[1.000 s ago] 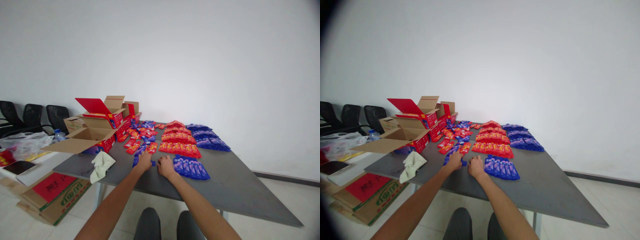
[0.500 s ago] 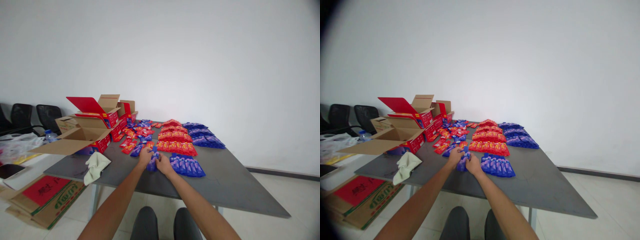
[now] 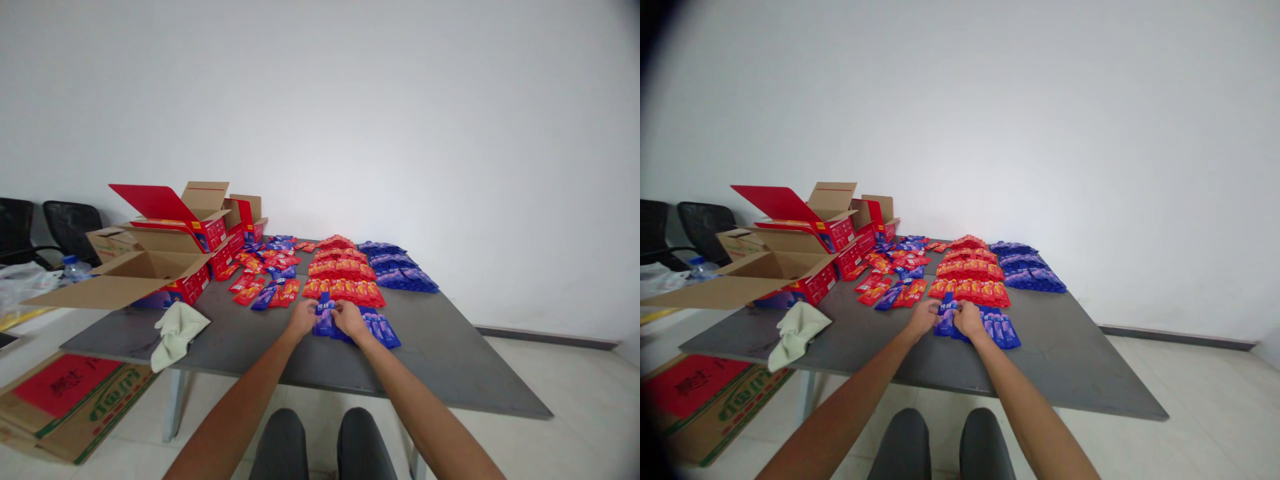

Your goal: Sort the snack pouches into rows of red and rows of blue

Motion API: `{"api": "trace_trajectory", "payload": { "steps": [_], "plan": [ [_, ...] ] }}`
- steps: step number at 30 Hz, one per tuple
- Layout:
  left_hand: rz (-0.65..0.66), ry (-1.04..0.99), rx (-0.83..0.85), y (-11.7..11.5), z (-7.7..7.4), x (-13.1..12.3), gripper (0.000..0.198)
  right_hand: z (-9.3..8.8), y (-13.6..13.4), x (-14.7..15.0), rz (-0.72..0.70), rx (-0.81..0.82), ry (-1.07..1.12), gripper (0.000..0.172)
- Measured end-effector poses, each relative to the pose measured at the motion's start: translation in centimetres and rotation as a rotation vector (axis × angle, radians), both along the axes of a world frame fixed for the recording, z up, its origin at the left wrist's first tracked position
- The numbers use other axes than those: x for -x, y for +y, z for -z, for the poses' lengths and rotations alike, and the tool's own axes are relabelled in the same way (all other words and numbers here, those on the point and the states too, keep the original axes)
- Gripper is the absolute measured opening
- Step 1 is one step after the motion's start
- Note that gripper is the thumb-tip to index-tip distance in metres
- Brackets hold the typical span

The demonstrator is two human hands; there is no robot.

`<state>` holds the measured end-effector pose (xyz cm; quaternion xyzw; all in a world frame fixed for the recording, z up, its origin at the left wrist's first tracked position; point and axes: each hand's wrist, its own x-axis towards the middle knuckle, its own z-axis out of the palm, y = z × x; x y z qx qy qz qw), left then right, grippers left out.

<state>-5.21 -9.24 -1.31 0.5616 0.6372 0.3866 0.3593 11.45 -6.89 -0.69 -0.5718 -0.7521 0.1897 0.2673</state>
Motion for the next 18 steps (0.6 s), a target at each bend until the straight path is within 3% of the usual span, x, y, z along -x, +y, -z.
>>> {"api": "trace_trajectory", "payload": {
  "steps": [5, 8, 11, 14, 18],
  "plan": [
    [0.056, 0.189, -0.06, 0.1, -0.1, -1.2, 0.032, -1.0, -0.3, -3.5, -0.082, -0.005, -0.085, 0.028],
    [0.135, 0.342, -0.111, 0.0, -0.1, -1.5, 0.026, -1.0, -1.2, -5.1, -0.257, -0.068, -0.158, 0.034],
    [0.188, 0.525, -0.165, -0.2, 0.1, -1.7, 0.028, -0.5, -2.3, -6.3, -0.43, -0.131, -0.284, 0.057],
    [0.17, 0.667, -0.181, -0.5, 0.6, -1.9, 0.03, 0.0, -3.0, -7.0, -0.473, -0.116, -0.362, 0.073],
    [0.235, 0.723, -0.203, -1.2, 0.9, -2.1, 0.039, 0.1, -3.1, -7.3, -0.486, -0.117, -0.372, 0.071]
  ]
}}
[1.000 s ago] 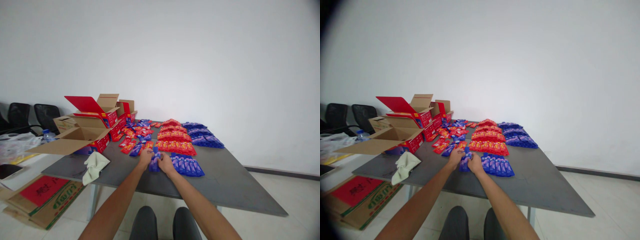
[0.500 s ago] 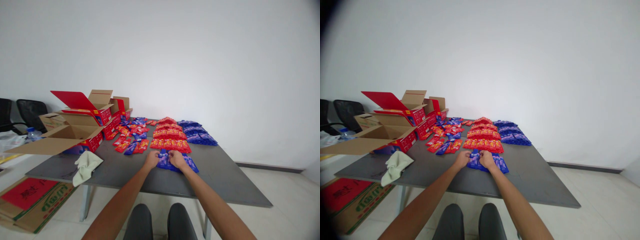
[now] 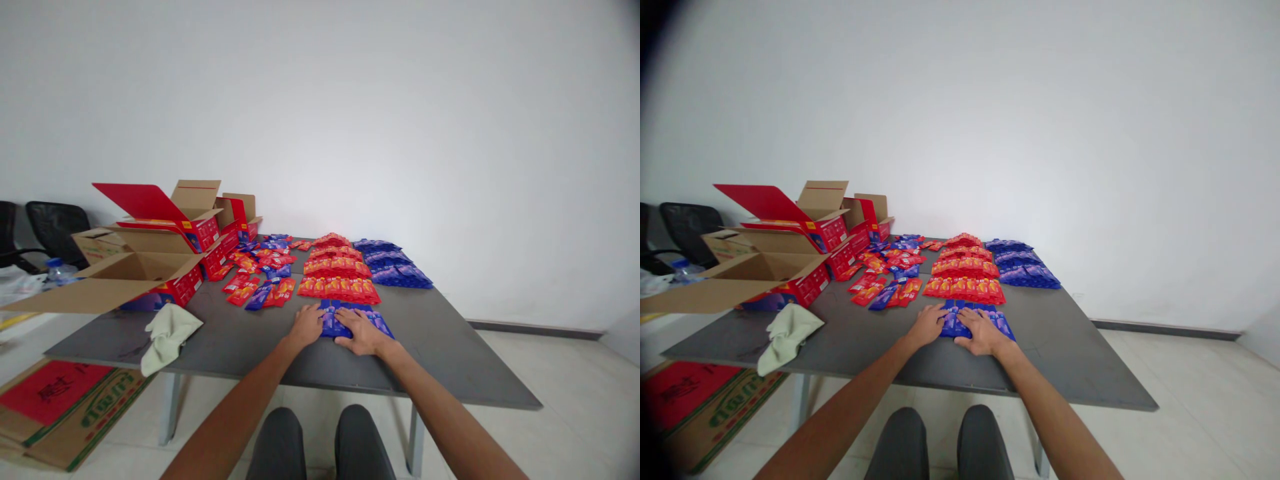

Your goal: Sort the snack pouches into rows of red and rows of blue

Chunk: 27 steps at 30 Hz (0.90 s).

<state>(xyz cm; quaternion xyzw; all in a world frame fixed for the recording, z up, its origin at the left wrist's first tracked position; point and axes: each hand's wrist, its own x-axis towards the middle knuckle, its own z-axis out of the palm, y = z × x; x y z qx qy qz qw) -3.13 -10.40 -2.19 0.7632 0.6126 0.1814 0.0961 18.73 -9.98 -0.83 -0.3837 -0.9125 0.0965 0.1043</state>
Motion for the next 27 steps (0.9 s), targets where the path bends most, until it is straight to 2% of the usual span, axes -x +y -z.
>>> {"api": "trace_trajectory", "payload": {
  "steps": [4, 11, 15, 21, 27],
  "plan": [
    [0.06, 0.026, 0.003, -0.6, -0.1, -0.3, 0.041, -0.1, 0.4, -0.2, 0.004, 0.023, 0.036, 0.069],
    [0.059, 0.004, -0.056, -1.4, -0.1, -1.0, 0.039, -0.4, 0.6, -0.8, -0.01, 0.024, 0.055, 0.078],
    [0.049, 0.002, -0.065, -1.3, 0.0, -0.8, 0.039, -1.3, 0.4, -0.1, 0.056, -0.007, 0.092, 0.065],
    [-0.023, -0.01, -0.15, -0.9, 0.0, 0.7, 0.036, -1.6, 1.0, 4.2, 0.025, -0.125, 0.194, 0.042],
    [-0.175, 0.032, -0.231, -0.9, -0.1, 5.2, 0.03, -0.3, 1.7, 11.0, -0.001, -0.129, 0.246, 0.03]
  ]
}}
